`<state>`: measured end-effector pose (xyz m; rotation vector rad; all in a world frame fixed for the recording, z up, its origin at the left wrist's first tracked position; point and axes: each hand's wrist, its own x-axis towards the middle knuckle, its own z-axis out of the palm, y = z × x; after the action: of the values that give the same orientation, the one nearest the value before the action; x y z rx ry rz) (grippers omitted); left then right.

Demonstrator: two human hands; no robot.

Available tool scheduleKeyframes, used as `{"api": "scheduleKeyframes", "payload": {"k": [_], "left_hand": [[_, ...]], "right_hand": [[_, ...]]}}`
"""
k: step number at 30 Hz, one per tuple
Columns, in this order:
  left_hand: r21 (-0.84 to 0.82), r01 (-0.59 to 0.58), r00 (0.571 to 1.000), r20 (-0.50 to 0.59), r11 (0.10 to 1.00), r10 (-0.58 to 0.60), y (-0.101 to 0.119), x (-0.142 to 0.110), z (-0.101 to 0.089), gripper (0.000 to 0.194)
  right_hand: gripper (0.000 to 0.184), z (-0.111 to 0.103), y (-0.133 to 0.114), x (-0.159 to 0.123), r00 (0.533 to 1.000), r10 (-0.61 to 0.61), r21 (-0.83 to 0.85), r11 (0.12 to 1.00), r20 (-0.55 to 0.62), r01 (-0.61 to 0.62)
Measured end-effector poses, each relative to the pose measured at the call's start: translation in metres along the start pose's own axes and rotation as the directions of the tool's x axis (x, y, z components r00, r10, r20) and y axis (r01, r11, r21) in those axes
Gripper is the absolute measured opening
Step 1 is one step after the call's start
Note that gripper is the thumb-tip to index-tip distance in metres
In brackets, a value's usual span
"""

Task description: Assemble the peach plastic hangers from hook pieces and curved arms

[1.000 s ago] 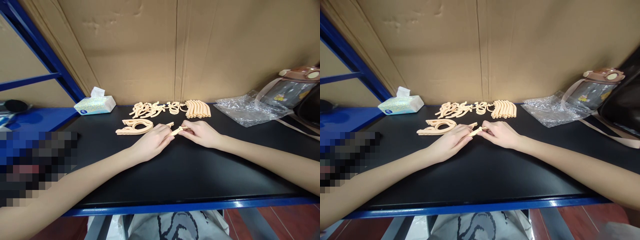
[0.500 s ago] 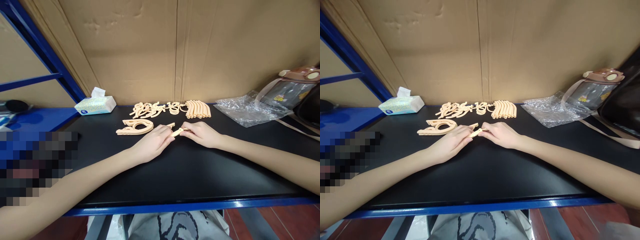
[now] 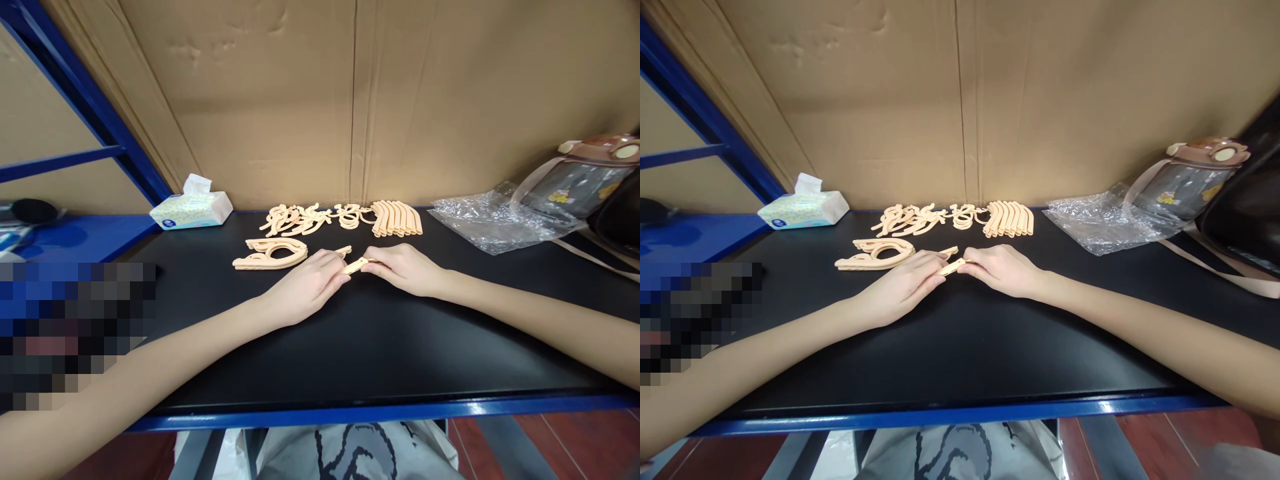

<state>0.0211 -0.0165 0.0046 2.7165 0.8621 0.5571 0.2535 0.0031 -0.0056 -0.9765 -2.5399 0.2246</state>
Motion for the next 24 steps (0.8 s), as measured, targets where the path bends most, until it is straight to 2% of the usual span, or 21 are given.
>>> {"api": "scheduleKeyframes", "payload": {"k": [6,14,24], "left_hand": [[-0.011,-0.005,1.000,-0.012,1.000,0.005,0.0004,0.0003,-0.0003,0.029],[-0.008,-0.011,1.000,-0.006,1.000,0.011,0.0000,0.0003,-0.0007,0.027],[-0.015,-0.017,1.000,0.002,1.000,0.017,0.0009,0.0002,-0.0024,0.024]], "right_hand": [[0.047,0.0008,-0.0012,-0.0014,0.999,0.005,-0.066,0.998,-0.039,-0.007],[0.045,0.0016,-0.0012,-0.0023,0.998,-0.016,-0.105,0.994,-0.064,0.009],[0.044,0.0013,-0.0016,-0.0024,0.988,-0.124,-0.234,0.967,-0.088,0.101]]}}
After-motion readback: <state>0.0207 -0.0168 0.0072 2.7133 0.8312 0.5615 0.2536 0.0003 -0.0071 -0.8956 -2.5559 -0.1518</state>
